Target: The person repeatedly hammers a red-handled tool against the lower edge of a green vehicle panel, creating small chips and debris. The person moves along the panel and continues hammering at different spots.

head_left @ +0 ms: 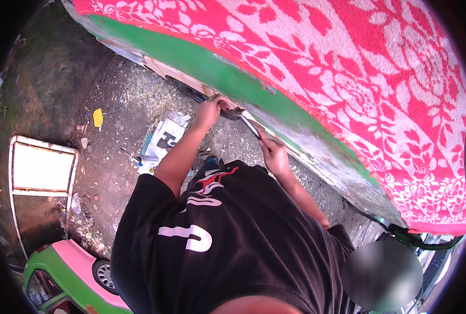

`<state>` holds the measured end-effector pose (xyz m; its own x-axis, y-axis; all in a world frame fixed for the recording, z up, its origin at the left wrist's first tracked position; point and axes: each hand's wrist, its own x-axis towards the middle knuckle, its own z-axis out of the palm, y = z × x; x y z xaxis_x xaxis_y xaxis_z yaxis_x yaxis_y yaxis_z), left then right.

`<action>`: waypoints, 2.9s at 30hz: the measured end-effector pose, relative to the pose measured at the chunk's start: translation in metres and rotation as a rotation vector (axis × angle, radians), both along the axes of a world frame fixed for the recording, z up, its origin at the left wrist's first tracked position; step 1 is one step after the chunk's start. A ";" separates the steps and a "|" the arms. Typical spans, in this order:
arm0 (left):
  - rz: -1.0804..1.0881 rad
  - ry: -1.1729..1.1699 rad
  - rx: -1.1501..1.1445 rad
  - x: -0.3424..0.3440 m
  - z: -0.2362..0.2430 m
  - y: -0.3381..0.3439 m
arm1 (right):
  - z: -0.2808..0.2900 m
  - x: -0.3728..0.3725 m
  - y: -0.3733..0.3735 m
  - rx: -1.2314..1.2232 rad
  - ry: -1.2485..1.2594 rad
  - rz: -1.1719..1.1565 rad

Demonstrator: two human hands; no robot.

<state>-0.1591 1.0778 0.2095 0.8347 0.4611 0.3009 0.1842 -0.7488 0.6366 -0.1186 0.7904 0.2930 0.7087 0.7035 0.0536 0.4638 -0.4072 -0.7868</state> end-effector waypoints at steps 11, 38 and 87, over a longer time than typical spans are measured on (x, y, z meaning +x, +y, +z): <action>0.056 -0.170 -0.123 -0.035 -0.002 -0.008 | 0.001 0.011 -0.012 0.029 0.180 -0.127; 0.226 -0.300 -0.341 -0.128 0.005 0.041 | -0.016 0.022 0.080 0.049 0.493 -0.022; 0.360 -0.527 -0.805 -0.052 -0.005 0.239 | 0.099 -0.036 0.319 0.062 -0.066 0.221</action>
